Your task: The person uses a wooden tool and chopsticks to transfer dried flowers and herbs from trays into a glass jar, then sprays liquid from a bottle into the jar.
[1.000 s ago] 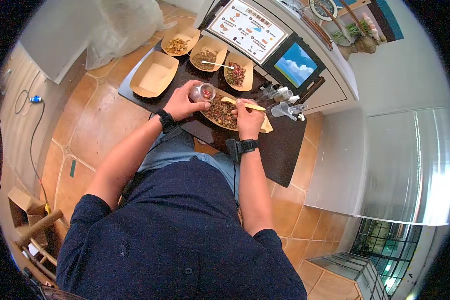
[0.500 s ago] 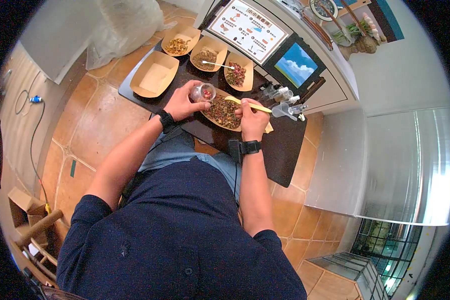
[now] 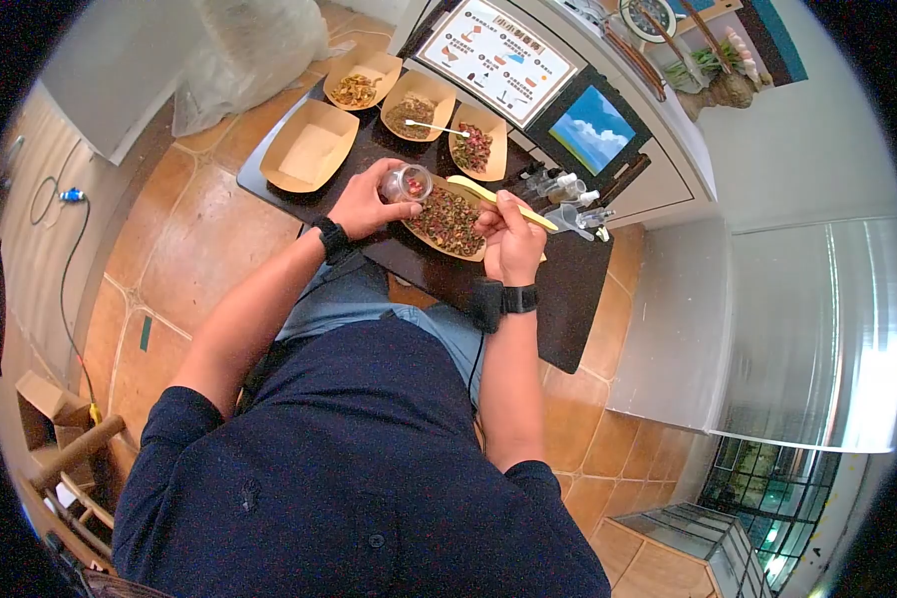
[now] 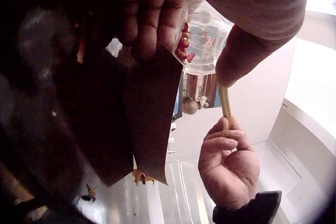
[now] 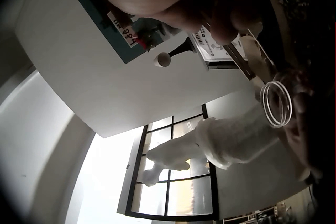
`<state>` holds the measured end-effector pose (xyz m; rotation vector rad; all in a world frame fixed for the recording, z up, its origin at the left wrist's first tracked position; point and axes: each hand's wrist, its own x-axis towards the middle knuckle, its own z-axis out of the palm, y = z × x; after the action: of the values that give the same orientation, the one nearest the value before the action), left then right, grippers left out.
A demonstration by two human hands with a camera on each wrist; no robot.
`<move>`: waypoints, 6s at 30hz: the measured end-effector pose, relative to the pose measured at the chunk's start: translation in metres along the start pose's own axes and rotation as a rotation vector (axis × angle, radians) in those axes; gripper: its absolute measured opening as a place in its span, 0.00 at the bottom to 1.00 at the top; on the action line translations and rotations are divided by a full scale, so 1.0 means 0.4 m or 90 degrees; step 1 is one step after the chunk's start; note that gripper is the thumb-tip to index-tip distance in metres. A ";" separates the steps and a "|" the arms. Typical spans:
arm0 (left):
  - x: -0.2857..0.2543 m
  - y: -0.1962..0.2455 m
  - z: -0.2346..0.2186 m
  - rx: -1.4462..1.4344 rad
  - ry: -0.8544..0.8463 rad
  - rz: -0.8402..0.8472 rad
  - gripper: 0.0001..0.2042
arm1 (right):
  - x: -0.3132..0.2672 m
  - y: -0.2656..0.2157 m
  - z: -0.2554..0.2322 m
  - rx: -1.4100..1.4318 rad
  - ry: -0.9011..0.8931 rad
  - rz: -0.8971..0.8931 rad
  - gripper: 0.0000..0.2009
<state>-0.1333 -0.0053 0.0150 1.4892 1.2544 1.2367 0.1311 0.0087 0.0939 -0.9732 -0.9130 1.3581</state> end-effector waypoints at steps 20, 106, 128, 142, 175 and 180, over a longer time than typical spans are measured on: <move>0.001 -0.007 0.003 -0.005 0.013 0.021 0.39 | -0.041 -0.024 0.043 -0.204 0.017 -0.122 0.11; 0.002 0.001 0.001 -0.006 0.005 0.006 0.41 | -0.053 -0.005 -0.068 -0.374 0.119 -0.141 0.07; -0.001 0.007 0.000 0.000 0.008 0.015 0.39 | -0.049 0.029 -0.034 -0.529 0.112 -0.183 0.09; -0.002 0.014 -0.006 0.006 0.005 -0.003 0.41 | -0.052 0.015 0.001 -0.496 0.097 -0.138 0.09; 0.001 0.004 -0.001 -0.008 -0.002 0.002 0.40 | -0.065 0.030 -0.038 -0.456 0.032 -0.071 0.10; 0.000 0.011 -0.002 0.007 -0.009 0.004 0.39 | -0.078 0.007 -0.051 -0.436 0.141 -0.169 0.11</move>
<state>-0.1330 -0.0060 0.0195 1.5086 1.2505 1.2234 0.1488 -0.0233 0.0850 -1.4225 -1.3146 0.6922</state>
